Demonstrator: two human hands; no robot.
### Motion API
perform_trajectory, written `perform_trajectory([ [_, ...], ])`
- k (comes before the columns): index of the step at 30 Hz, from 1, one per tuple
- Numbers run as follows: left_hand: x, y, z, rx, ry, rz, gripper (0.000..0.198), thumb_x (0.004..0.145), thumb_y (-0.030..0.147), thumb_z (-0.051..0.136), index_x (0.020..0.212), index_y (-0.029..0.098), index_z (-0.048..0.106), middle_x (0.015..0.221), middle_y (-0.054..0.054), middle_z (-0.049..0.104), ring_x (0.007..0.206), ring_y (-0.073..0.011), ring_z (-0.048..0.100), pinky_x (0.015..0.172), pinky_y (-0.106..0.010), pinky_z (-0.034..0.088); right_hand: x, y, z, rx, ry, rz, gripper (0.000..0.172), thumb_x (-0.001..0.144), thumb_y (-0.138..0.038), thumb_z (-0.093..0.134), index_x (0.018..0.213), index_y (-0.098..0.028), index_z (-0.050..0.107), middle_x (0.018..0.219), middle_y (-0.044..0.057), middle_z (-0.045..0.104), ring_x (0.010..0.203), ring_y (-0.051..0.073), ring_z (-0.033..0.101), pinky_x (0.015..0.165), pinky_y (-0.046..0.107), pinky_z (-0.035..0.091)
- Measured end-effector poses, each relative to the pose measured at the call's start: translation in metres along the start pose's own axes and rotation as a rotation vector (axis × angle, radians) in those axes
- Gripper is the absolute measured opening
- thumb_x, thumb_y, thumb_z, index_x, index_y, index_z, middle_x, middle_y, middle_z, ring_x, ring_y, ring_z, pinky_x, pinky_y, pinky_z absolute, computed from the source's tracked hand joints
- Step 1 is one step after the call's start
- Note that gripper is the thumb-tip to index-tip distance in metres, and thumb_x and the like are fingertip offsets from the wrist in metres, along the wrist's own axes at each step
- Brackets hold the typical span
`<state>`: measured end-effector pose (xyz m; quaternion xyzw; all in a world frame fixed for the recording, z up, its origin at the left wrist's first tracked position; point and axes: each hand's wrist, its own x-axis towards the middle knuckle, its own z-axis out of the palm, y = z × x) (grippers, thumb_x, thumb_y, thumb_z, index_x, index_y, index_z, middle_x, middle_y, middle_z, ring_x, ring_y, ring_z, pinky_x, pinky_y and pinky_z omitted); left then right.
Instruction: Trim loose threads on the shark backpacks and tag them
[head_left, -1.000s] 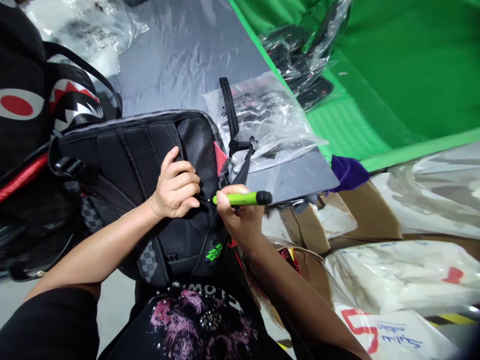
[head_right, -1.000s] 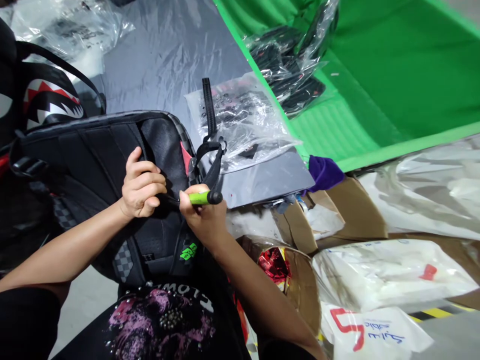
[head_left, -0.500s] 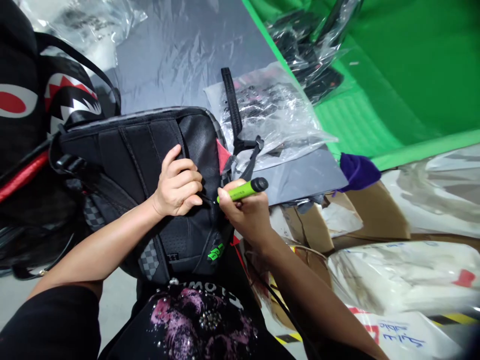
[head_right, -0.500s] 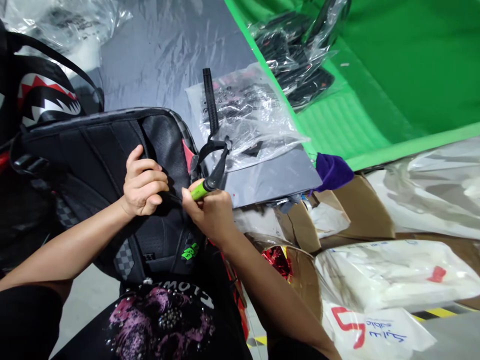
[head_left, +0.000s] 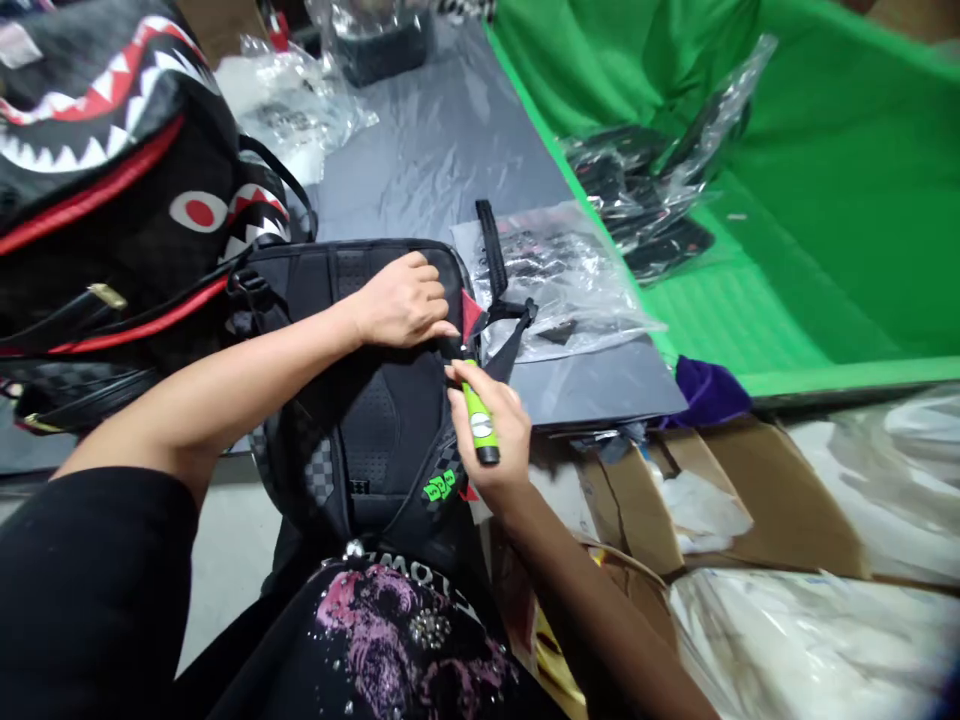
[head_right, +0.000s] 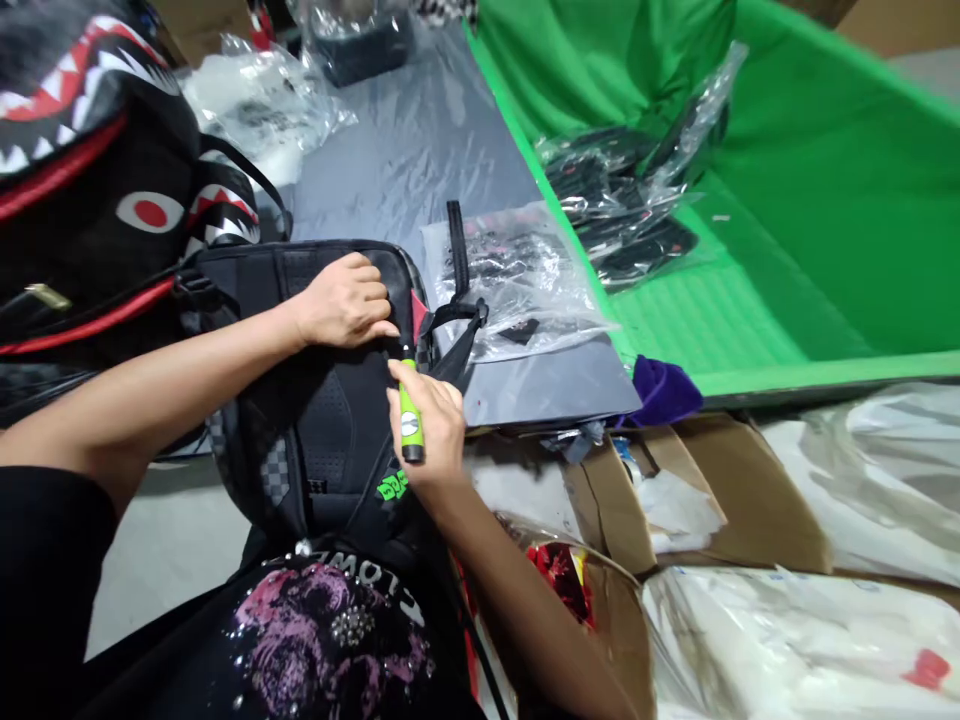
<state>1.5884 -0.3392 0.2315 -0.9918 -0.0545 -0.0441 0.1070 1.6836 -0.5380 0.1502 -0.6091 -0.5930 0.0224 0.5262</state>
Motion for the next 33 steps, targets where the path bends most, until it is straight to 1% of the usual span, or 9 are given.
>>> perform_trajectory([
  [4, -0.017, 0.034, -0.057, 0.082, 0.084, -0.158, 0.059, 0.095, 0.06, 0.025, 0.072, 0.019, 0.061, 0.074, -0.006, 0.059, 0.089, -0.0235, 0.059, 0.085, -0.046, 0.042, 0.003, -0.019, -0.011, -0.144, 0.139, -0.213, 0.034, 0.093, -0.02, 0.054, 0.127, -0.023, 0.056, 0.112, 0.008, 0.07, 0.107, 0.022, 0.063, 0.094, 0.04, 0.047],
  [8, -0.046, 0.093, -0.14, 0.237, 0.156, -0.347, 0.067, 0.097, 0.06, 0.014, 0.079, 0.017, 0.063, 0.075, -0.005, 0.056, 0.103, -0.0303, 0.06, 0.086, -0.053, 0.04, 0.018, -0.05, -0.058, -0.108, 0.176, -0.484, 0.039, 0.092, -0.023, 0.055, 0.13, -0.028, 0.051, 0.114, 0.005, 0.07, 0.106, 0.022, 0.064, 0.094, 0.042, 0.047],
  [10, -0.062, 0.121, -0.162, 0.269, 0.194, -0.437, 0.066, 0.097, 0.06, 0.014, 0.085, 0.018, 0.064, 0.076, -0.004, 0.056, 0.103, -0.032, 0.06, 0.085, -0.053, 0.039, 0.028, -0.057, -0.076, -0.061, 0.137, -0.65, 0.038, 0.091, -0.023, 0.057, 0.128, -0.031, 0.051, 0.112, 0.003, 0.071, 0.101, 0.021, 0.065, 0.089, 0.04, 0.048],
  [14, -0.096, 0.141, -0.134, 0.225, 0.193, -0.59, 0.054, 0.099, 0.053, 0.026, 0.087, 0.018, 0.065, 0.079, -0.007, 0.063, 0.093, -0.029, 0.062, 0.077, -0.046, 0.041, 0.041, -0.033, -0.063, -0.102, 0.014, -0.911, 0.032, 0.091, -0.019, 0.06, 0.121, -0.029, 0.056, 0.102, 0.001, 0.073, 0.098, 0.017, 0.065, 0.086, 0.035, 0.046],
  [18, -0.13, 0.105, -0.07, 0.105, -0.045, -0.671, 0.024, 0.089, 0.04, 0.058, 0.091, 0.017, 0.064, 0.094, -0.009, 0.069, 0.1, -0.0281, 0.057, 0.077, -0.04, 0.039, 0.044, 0.002, -0.013, -0.165, -0.299, -0.9, 0.026, 0.094, -0.018, 0.055, 0.119, -0.02, 0.061, 0.107, 0.008, 0.072, 0.104, 0.021, 0.061, 0.085, 0.035, 0.048],
  [21, -0.153, 0.082, -0.049, 0.069, -0.118, -0.627, 0.022, 0.081, 0.033, 0.067, 0.095, 0.018, 0.063, 0.1, -0.008, 0.069, 0.1, -0.026, 0.055, 0.076, -0.036, 0.037, 0.043, -0.002, 0.02, -0.146, -0.313, -0.801, 0.026, 0.094, -0.02, 0.054, 0.118, -0.018, 0.064, 0.103, 0.009, 0.073, 0.1, 0.023, 0.062, 0.085, 0.038, 0.048],
  [28, -0.181, 0.072, -0.07, -0.088, -0.034, -0.549, 0.026, 0.093, 0.036, 0.048, 0.086, 0.019, 0.066, 0.085, -0.007, 0.07, 0.093, -0.0232, 0.058, 0.084, -0.041, 0.035, 0.033, -0.055, 0.071, 0.014, -0.275, -0.617, 0.025, 0.095, -0.018, 0.049, 0.113, -0.019, 0.066, 0.09, 0.009, 0.071, 0.085, 0.019, 0.063, 0.079, 0.035, 0.051],
  [31, -0.181, 0.048, -0.077, -0.101, 0.056, -0.668, 0.027, 0.09, 0.039, 0.053, 0.106, 0.021, 0.066, 0.107, -0.011, 0.068, 0.107, -0.0264, 0.055, 0.092, -0.042, 0.034, 0.032, -0.056, 0.079, 0.062, -0.223, -0.577, 0.025, 0.093, -0.016, 0.049, 0.112, -0.02, 0.065, 0.087, 0.008, 0.069, 0.083, 0.02, 0.062, 0.078, 0.036, 0.051],
  [33, -0.175, 0.03, -0.073, -0.115, 0.072, -0.702, 0.053, 0.082, 0.047, 0.063, 0.129, 0.023, 0.054, 0.131, -0.013, 0.057, 0.123, -0.03, 0.046, 0.099, -0.044, 0.031, 0.029, -0.058, 0.08, 0.084, -0.197, -0.568, 0.024, 0.092, -0.013, 0.051, 0.11, -0.02, 0.064, 0.089, 0.008, 0.068, 0.084, 0.02, 0.062, 0.078, 0.037, 0.051],
])
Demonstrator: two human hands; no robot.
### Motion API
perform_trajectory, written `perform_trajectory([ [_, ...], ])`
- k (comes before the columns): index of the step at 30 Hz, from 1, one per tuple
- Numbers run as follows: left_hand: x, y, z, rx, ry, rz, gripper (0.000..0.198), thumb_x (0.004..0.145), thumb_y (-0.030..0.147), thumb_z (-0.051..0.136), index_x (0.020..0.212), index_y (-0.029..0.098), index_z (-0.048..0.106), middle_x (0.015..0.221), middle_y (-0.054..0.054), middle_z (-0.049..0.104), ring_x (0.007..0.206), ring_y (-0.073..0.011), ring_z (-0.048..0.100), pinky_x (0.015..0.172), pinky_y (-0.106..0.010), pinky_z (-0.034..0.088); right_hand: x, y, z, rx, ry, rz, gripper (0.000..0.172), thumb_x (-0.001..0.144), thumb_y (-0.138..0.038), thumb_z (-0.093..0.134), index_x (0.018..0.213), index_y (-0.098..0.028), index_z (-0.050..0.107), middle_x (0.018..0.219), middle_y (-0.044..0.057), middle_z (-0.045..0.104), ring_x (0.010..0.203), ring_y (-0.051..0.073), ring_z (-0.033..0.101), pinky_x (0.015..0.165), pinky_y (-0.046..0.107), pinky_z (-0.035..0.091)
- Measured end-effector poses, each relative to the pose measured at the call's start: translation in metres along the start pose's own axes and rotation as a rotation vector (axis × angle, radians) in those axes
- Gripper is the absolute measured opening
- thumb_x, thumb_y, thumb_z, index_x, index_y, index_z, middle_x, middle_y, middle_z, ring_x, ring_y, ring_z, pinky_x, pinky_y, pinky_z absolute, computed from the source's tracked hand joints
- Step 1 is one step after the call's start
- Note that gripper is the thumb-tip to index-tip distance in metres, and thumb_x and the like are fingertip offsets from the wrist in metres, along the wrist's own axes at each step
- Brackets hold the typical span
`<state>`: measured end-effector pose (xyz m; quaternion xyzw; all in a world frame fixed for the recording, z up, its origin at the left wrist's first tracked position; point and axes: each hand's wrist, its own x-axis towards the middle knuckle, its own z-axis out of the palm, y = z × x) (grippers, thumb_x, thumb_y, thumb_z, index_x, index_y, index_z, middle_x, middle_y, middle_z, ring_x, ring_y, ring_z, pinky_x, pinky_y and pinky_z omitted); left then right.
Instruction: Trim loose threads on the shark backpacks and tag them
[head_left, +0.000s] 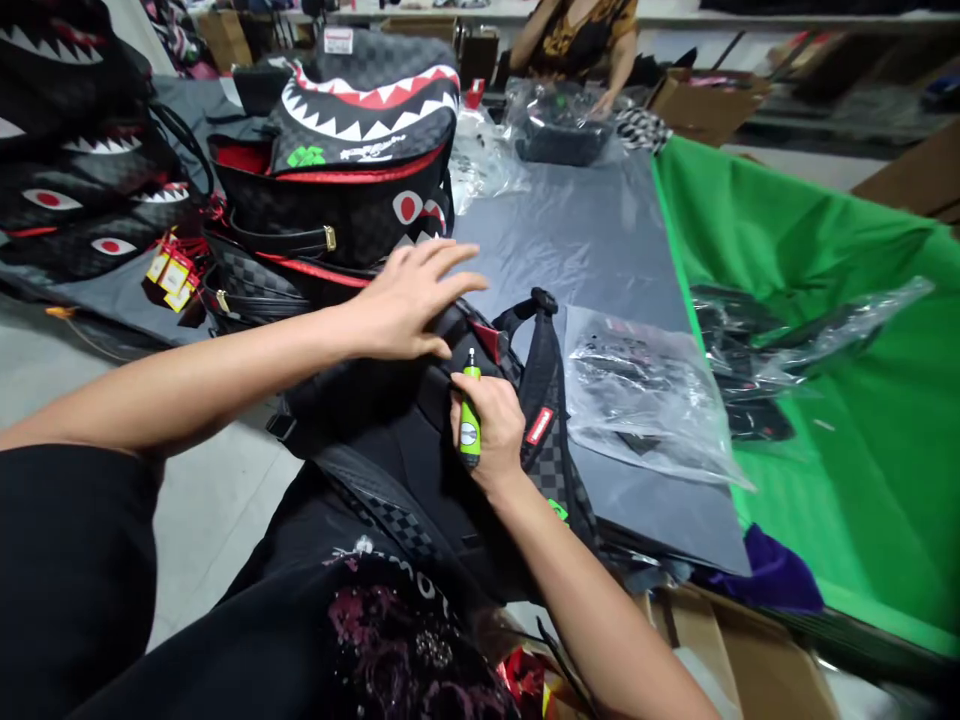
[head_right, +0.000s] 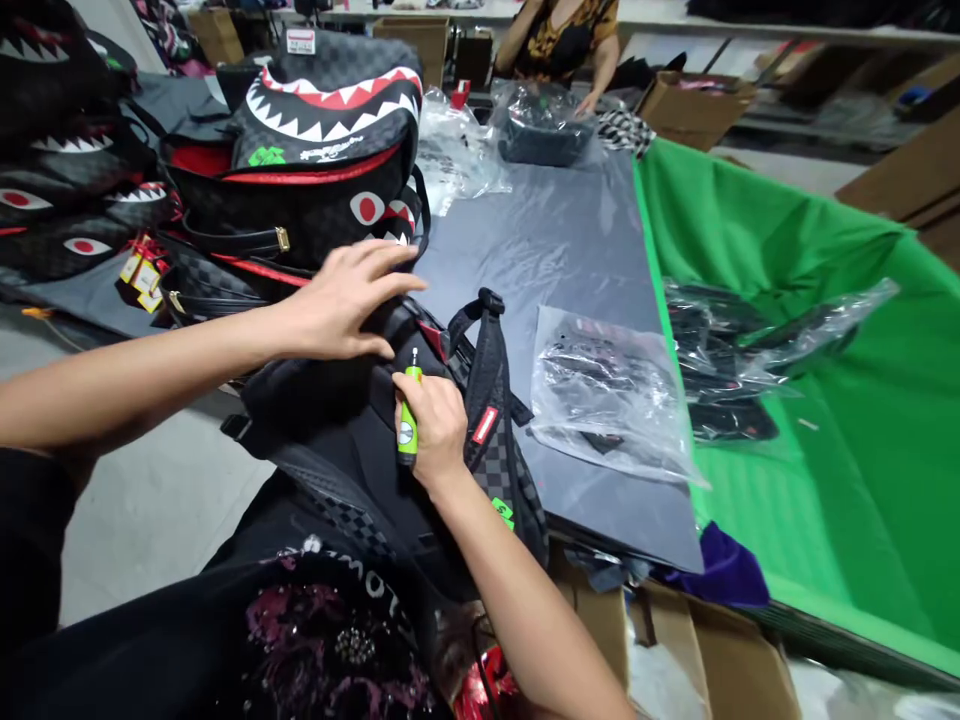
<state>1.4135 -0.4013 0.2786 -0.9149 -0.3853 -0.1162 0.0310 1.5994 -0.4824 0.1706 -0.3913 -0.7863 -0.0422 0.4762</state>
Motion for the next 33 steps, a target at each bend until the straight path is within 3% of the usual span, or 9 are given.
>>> perform_trajectory([
  [2, 0.018, -0.006, 0.011, -0.023, -0.11, -0.021, 0.075, 0.076, 0.054, 0.068, 0.141, 0.025, 0.043, 0.141, -0.012, 0.049, 0.127, -0.0311, 0.042, 0.103, -0.043, 0.03, -0.003, -0.01, 0.0, 0.038, 0.004, 0.047, 0.023, 0.089, -0.012, 0.053, 0.109, -0.02, 0.062, 0.092, 0.008, 0.068, 0.085, 0.02, 0.061, 0.079, 0.037, 0.051],
  [6, 0.042, -0.007, 0.037, -0.006, -0.263, -0.081, 0.079, 0.073, 0.054, 0.069, 0.141, 0.023, 0.042, 0.135, -0.012, 0.053, 0.123, -0.033, 0.046, 0.106, -0.045, 0.028, -0.011, -0.038, -0.004, 0.104, -0.047, 0.161, 0.018, 0.087, -0.013, 0.057, 0.103, -0.02, 0.061, 0.087, 0.007, 0.065, 0.083, 0.02, 0.06, 0.078, 0.037, 0.051],
  [11, 0.036, 0.002, 0.041, 0.075, -0.163, 0.056, 0.094, 0.073, 0.046, 0.07, 0.151, 0.023, 0.023, 0.148, -0.015, 0.042, 0.134, -0.0367, 0.036, 0.112, -0.055, 0.014, -0.016, -0.03, -0.012, 0.041, -0.173, 0.091, 0.021, 0.089, -0.013, 0.055, 0.106, -0.021, 0.061, 0.092, 0.008, 0.068, 0.085, 0.021, 0.063, 0.077, 0.038, 0.054],
  [14, 0.03, 0.014, 0.039, 0.095, -0.154, 0.205, 0.11, 0.07, 0.047, 0.071, 0.155, 0.022, 0.006, 0.157, -0.014, 0.027, 0.143, -0.0369, 0.023, 0.115, -0.054, 0.007, -0.022, -0.02, -0.011, 0.078, -0.052, 0.058, 0.032, 0.085, -0.009, 0.057, 0.114, -0.023, 0.058, 0.098, 0.009, 0.069, 0.089, 0.022, 0.065, 0.078, 0.041, 0.056],
  [18, 0.035, 0.025, 0.053, 0.122, -0.169, 0.165, 0.119, 0.068, 0.05, 0.071, 0.155, 0.016, -0.004, 0.158, -0.016, 0.024, 0.144, -0.0388, 0.019, 0.116, -0.055, 0.008, -0.034, -0.023, 0.001, 0.128, 0.052, 0.099, 0.035, 0.083, -0.01, 0.058, 0.115, -0.024, 0.058, 0.098, 0.009, 0.07, 0.09, 0.024, 0.067, 0.078, 0.044, 0.057],
  [22, 0.041, 0.023, 0.076, 0.124, -0.126, 0.131, 0.121, 0.068, 0.044, 0.073, 0.154, 0.014, -0.005, 0.148, -0.018, 0.039, 0.134, -0.0367, 0.034, 0.114, -0.049, 0.017, -0.033, -0.013, -0.004, 0.112, -0.11, 0.127, 0.033, 0.086, -0.012, 0.056, 0.117, -0.023, 0.059, 0.099, 0.008, 0.071, 0.09, 0.022, 0.068, 0.079, 0.04, 0.057],
  [26, 0.042, 0.018, 0.084, 0.117, -0.091, 0.14, 0.109, 0.072, 0.042, 0.072, 0.154, 0.011, 0.008, 0.142, -0.018, 0.046, 0.129, -0.0346, 0.039, 0.111, -0.045, 0.021, -0.012, 0.019, -0.025, -0.204, -0.075, 0.232, 0.028, 0.09, -0.024, 0.058, 0.118, -0.021, 0.058, 0.106, 0.011, 0.069, 0.099, 0.025, 0.065, 0.089, 0.044, 0.052],
  [30, 0.046, 0.017, 0.086, 0.102, -0.076, 0.145, 0.096, 0.076, 0.041, 0.069, 0.152, 0.009, 0.019, 0.141, -0.019, 0.046, 0.128, -0.0338, 0.04, 0.11, -0.044, 0.022, 0.013, 0.04, -0.023, -0.436, -0.27, 0.447, 0.07, 0.078, -0.055, 0.07, 0.132, -0.017, 0.046, 0.123, 0.019, 0.06, 0.112, 0.036, 0.056, 0.091, 0.053, 0.046],
  [33, 0.05, 0.018, 0.091, 0.092, -0.098, 0.108, 0.093, 0.077, 0.04, 0.068, 0.152, 0.009, 0.021, 0.144, -0.02, 0.043, 0.131, -0.0338, 0.038, 0.112, -0.045, 0.021, 0.024, 0.045, -0.001, -0.509, -0.395, 0.516, 0.083, 0.072, -0.057, 0.075, 0.135, -0.014, 0.041, 0.127, 0.025, 0.055, 0.115, 0.039, 0.053, 0.089, 0.053, 0.044],
])
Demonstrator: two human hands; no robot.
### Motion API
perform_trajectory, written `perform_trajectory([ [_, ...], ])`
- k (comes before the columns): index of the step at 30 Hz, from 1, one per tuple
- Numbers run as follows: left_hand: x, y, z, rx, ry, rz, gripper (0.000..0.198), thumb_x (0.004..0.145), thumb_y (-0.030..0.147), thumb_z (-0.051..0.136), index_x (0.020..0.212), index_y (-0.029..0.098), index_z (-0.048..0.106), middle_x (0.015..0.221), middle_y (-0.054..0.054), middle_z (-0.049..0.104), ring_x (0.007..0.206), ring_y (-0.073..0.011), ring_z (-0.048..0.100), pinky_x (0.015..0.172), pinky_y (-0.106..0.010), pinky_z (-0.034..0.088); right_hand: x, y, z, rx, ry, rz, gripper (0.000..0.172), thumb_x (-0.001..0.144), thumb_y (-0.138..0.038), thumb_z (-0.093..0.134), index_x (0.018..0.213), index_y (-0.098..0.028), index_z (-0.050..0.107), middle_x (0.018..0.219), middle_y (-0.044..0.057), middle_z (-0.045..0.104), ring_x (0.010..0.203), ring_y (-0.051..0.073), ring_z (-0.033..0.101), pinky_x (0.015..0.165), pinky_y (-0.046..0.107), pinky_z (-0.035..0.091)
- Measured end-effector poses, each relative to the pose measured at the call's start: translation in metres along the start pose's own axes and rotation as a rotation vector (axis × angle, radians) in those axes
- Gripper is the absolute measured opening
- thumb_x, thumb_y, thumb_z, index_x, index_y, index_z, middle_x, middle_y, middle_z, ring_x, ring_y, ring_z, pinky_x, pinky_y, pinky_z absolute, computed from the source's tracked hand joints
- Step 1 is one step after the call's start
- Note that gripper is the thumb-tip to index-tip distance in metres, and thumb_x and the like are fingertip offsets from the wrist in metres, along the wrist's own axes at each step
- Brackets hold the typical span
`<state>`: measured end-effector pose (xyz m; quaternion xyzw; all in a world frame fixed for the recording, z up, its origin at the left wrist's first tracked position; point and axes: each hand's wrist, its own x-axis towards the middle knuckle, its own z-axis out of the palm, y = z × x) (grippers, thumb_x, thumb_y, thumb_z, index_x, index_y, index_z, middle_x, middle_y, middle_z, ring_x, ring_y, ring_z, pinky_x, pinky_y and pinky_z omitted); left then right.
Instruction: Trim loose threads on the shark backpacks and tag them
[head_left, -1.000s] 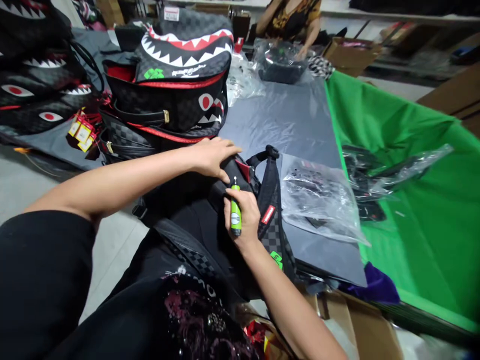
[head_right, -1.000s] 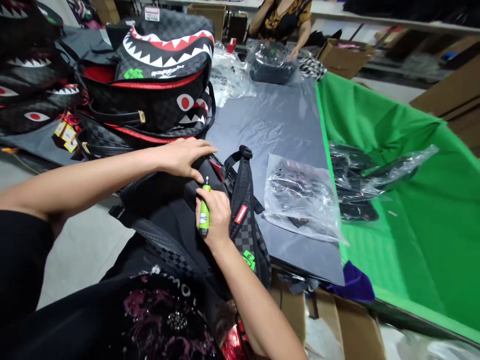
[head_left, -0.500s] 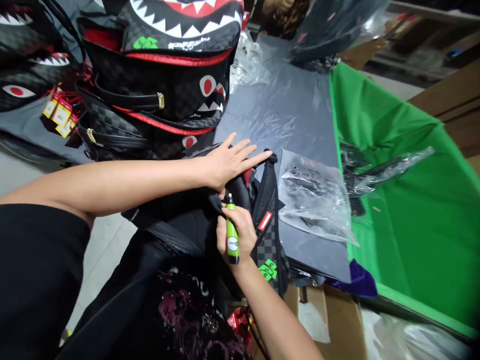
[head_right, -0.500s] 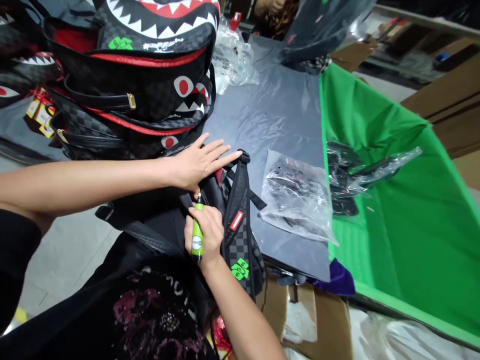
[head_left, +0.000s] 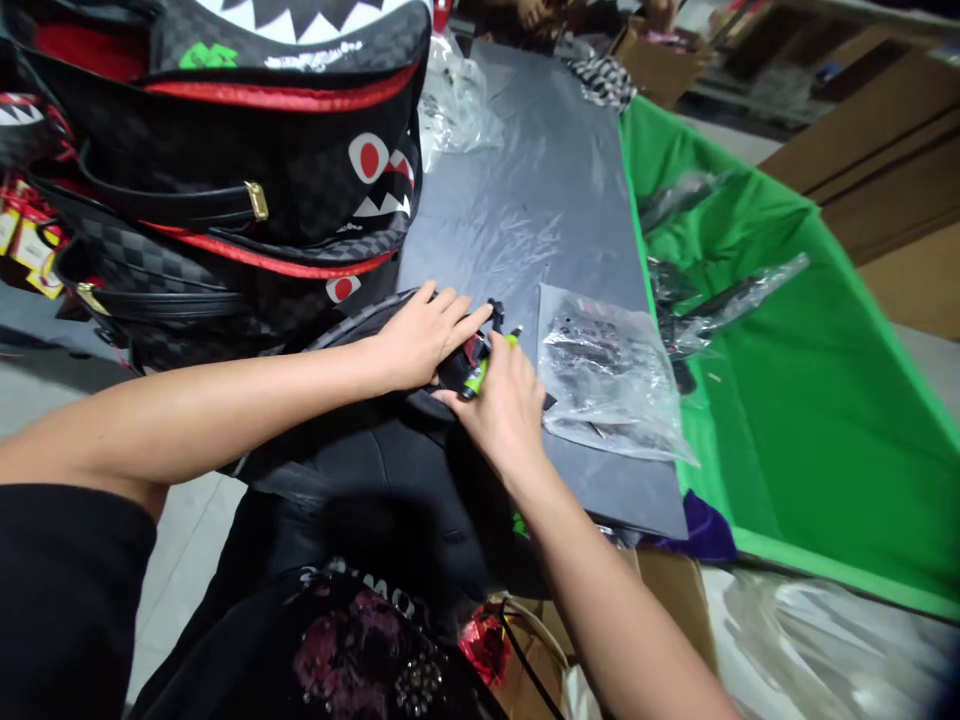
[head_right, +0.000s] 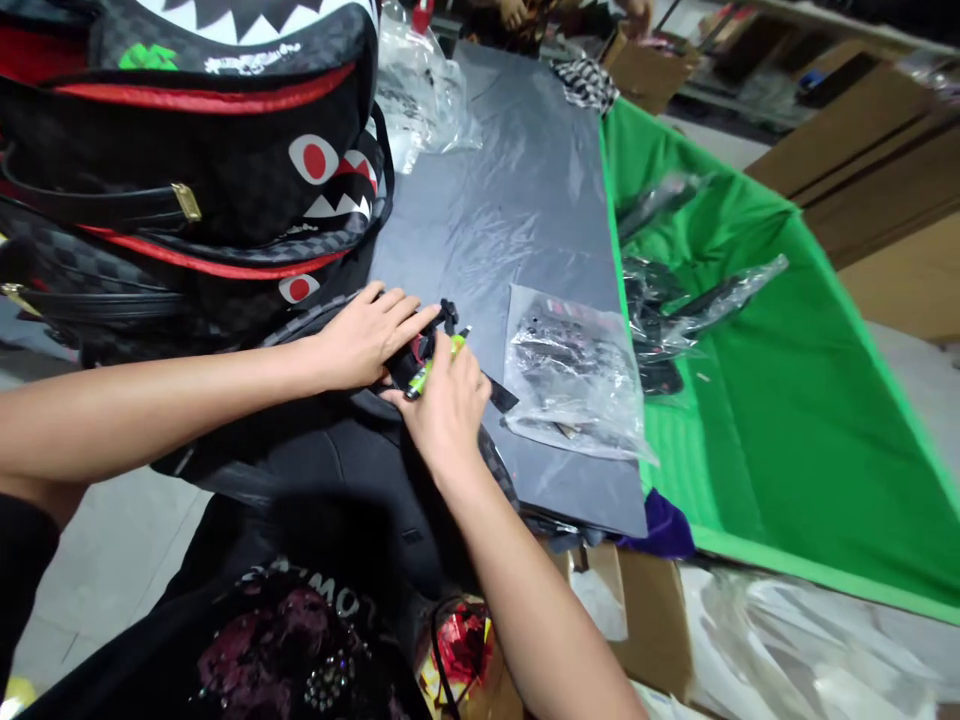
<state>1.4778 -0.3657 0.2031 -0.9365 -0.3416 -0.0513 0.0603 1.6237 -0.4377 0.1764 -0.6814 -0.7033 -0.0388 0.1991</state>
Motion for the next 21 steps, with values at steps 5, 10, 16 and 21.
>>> perform_trajectory([
  [5, 0.001, -0.002, 0.002, 0.041, -0.076, -0.152, 0.096, 0.074, 0.044, 0.072, 0.152, 0.017, 0.023, 0.155, -0.019, 0.03, 0.138, -0.0375, 0.029, 0.112, -0.052, 0.021, 0.009, -0.011, 0.014, -0.138, -0.067, 0.046, 0.08, 0.07, -0.041, 0.081, 0.134, -0.012, 0.041, 0.126, 0.029, 0.053, 0.109, 0.039, 0.056, 0.083, 0.05, 0.046],
  [10, -0.006, -0.008, -0.005, 0.033, -0.11, -0.182, 0.093, 0.076, 0.042, 0.071, 0.152, 0.019, 0.022, 0.157, -0.019, 0.023, 0.135, -0.0391, 0.032, 0.103, -0.051, 0.035, 0.003, -0.008, 0.008, -0.095, -0.048, 0.026, 0.068, 0.074, -0.029, 0.075, 0.133, -0.014, 0.043, 0.121, 0.024, 0.058, 0.102, 0.036, 0.058, 0.079, 0.047, 0.048],
  [16, 0.002, -0.013, 0.0, 0.021, -0.167, -0.143, 0.122, 0.062, 0.048, 0.082, 0.155, 0.018, 0.01, 0.16, -0.022, 0.013, 0.139, -0.0443, 0.024, 0.103, -0.054, 0.035, 0.006, -0.011, 0.013, -0.092, -0.057, 0.064, 0.069, 0.073, -0.028, 0.076, 0.133, -0.012, 0.044, 0.123, 0.024, 0.058, 0.104, 0.037, 0.057, 0.081, 0.047, 0.046],
  [21, 0.0, -0.012, -0.003, 0.006, -0.156, -0.145, 0.096, 0.075, 0.037, 0.072, 0.154, 0.021, 0.018, 0.158, -0.019, 0.021, 0.138, -0.0386, 0.029, 0.103, -0.051, 0.038, 0.009, -0.006, 0.014, -0.091, -0.042, 0.049, 0.064, 0.077, -0.032, 0.074, 0.132, -0.013, 0.047, 0.123, 0.024, 0.059, 0.103, 0.036, 0.058, 0.08, 0.046, 0.045],
])
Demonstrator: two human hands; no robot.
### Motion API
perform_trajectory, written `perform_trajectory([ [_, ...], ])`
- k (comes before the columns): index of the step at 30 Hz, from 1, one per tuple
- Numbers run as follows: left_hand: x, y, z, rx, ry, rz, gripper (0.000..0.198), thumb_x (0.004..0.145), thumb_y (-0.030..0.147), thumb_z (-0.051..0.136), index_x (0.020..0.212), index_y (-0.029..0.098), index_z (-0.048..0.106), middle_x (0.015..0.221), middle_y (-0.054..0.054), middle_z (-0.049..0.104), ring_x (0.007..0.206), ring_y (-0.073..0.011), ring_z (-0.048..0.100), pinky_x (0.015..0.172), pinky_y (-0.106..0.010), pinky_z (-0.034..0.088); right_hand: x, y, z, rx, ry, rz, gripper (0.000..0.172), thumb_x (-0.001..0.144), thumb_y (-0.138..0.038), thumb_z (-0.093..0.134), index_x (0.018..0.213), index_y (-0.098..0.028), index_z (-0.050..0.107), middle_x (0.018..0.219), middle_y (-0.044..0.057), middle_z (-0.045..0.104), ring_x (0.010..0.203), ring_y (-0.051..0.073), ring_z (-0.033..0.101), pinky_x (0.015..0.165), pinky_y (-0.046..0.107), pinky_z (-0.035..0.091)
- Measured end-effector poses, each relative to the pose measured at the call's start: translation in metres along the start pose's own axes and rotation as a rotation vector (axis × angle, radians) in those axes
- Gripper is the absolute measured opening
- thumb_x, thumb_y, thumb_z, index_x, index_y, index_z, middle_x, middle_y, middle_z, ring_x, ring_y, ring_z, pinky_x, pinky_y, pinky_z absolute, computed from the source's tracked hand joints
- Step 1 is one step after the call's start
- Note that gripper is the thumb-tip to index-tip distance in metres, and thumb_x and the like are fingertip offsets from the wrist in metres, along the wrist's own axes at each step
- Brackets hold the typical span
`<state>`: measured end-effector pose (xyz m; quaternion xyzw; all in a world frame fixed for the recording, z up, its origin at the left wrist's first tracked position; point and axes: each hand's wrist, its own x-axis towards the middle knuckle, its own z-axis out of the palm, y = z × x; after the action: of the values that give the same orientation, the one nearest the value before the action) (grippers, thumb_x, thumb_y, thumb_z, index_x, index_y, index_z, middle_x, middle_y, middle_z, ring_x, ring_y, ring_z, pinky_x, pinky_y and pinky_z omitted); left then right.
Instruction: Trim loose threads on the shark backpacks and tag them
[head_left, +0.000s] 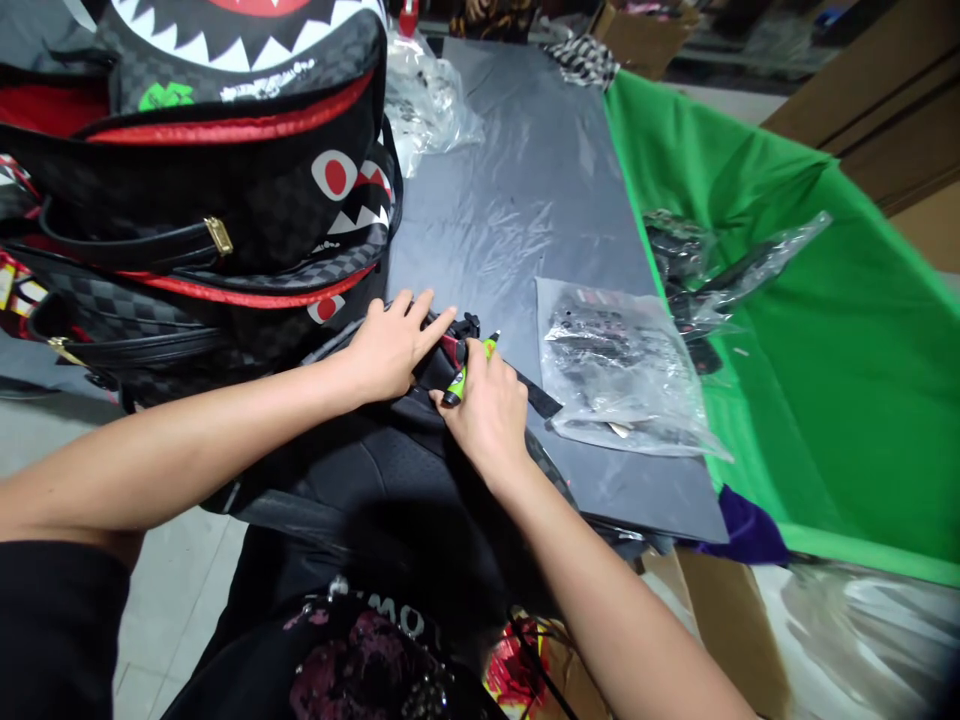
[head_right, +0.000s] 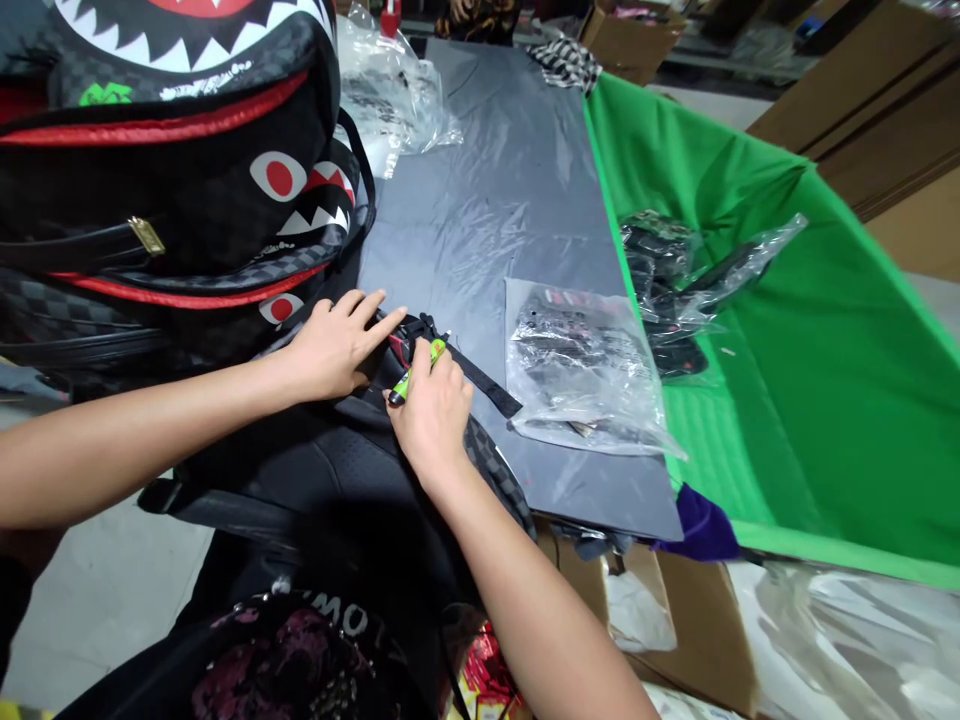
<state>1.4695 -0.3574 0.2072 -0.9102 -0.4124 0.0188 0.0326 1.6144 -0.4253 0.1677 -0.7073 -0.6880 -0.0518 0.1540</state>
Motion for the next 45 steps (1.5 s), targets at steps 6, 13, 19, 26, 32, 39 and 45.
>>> perform_trajectory([
  [6, -0.013, 0.003, -0.008, -0.016, 0.023, -0.111, 0.087, 0.081, 0.036, 0.069, 0.153, 0.03, 0.02, 0.161, -0.016, 0.014, 0.141, -0.0429, 0.023, 0.099, -0.054, 0.041, -0.022, 0.018, -0.032, 0.116, 0.234, -0.182, 0.049, 0.088, -0.043, 0.059, 0.128, -0.015, 0.054, 0.117, 0.019, 0.065, 0.102, 0.032, 0.061, 0.089, 0.047, 0.043],
  [13, -0.011, 0.002, -0.014, -0.028, -0.044, -0.088, 0.086, 0.082, 0.033, 0.069, 0.153, 0.029, 0.021, 0.159, -0.016, 0.02, 0.132, -0.0375, 0.036, 0.095, -0.048, 0.046, -0.009, 0.022, -0.056, 0.605, -0.26, -0.294, 0.021, 0.086, -0.028, 0.058, 0.103, -0.021, 0.068, 0.1, 0.004, 0.074, 0.088, 0.02, 0.069, 0.082, 0.033, 0.051],
  [19, -0.021, 0.0, -0.008, -0.076, 0.022, -0.222, 0.093, 0.08, 0.033, 0.072, 0.154, 0.026, 0.016, 0.161, -0.019, 0.006, 0.139, -0.0391, 0.026, 0.099, -0.05, 0.043, 0.019, 0.027, -0.059, 0.453, -0.552, -0.411, 0.028, 0.084, -0.024, 0.062, 0.111, -0.024, 0.072, 0.103, 0.003, 0.075, 0.091, 0.022, 0.07, 0.084, 0.034, 0.052],
  [26, -0.023, -0.009, -0.004, -0.141, 0.014, -0.187, 0.09, 0.081, 0.026, 0.069, 0.154, 0.027, 0.017, 0.16, -0.017, 0.015, 0.126, -0.033, 0.041, 0.098, -0.047, 0.045, 0.018, 0.009, -0.053, 0.272, -0.486, -0.472, 0.027, 0.082, -0.022, 0.064, 0.108, -0.022, 0.069, 0.095, 0.006, 0.074, 0.086, 0.022, 0.069, 0.082, 0.036, 0.051],
  [32, -0.022, -0.009, -0.002, -0.146, 0.031, -0.194, 0.089, 0.08, 0.024, 0.07, 0.153, 0.026, 0.019, 0.158, -0.017, 0.022, 0.124, -0.0312, 0.043, 0.097, -0.044, 0.046, 0.02, 0.004, -0.057, 0.245, -0.458, -0.556, 0.021, 0.082, -0.016, 0.061, 0.098, -0.024, 0.071, 0.09, 0.005, 0.075, 0.085, 0.021, 0.069, 0.08, 0.033, 0.05],
  [39, -0.021, -0.007, -0.005, -0.153, 0.041, -0.215, 0.085, 0.081, 0.026, 0.069, 0.153, 0.027, 0.023, 0.154, -0.014, 0.028, 0.123, -0.0309, 0.044, 0.096, -0.043, 0.046, 0.016, 0.004, -0.061, 0.29, -0.456, -0.6, 0.027, 0.079, -0.008, 0.061, 0.099, -0.022, 0.071, 0.099, 0.006, 0.075, 0.091, 0.022, 0.07, 0.082, 0.033, 0.051],
  [45, -0.023, -0.006, -0.007, -0.169, 0.029, -0.228, 0.083, 0.082, 0.025, 0.068, 0.153, 0.027, 0.024, 0.155, -0.014, 0.027, 0.122, -0.03, 0.044, 0.095, -0.041, 0.046, 0.013, 0.002, -0.06, 0.328, -0.438, -0.572, 0.026, 0.086, -0.011, 0.058, 0.107, -0.021, 0.07, 0.105, 0.006, 0.074, 0.094, 0.021, 0.07, 0.087, 0.034, 0.05],
])
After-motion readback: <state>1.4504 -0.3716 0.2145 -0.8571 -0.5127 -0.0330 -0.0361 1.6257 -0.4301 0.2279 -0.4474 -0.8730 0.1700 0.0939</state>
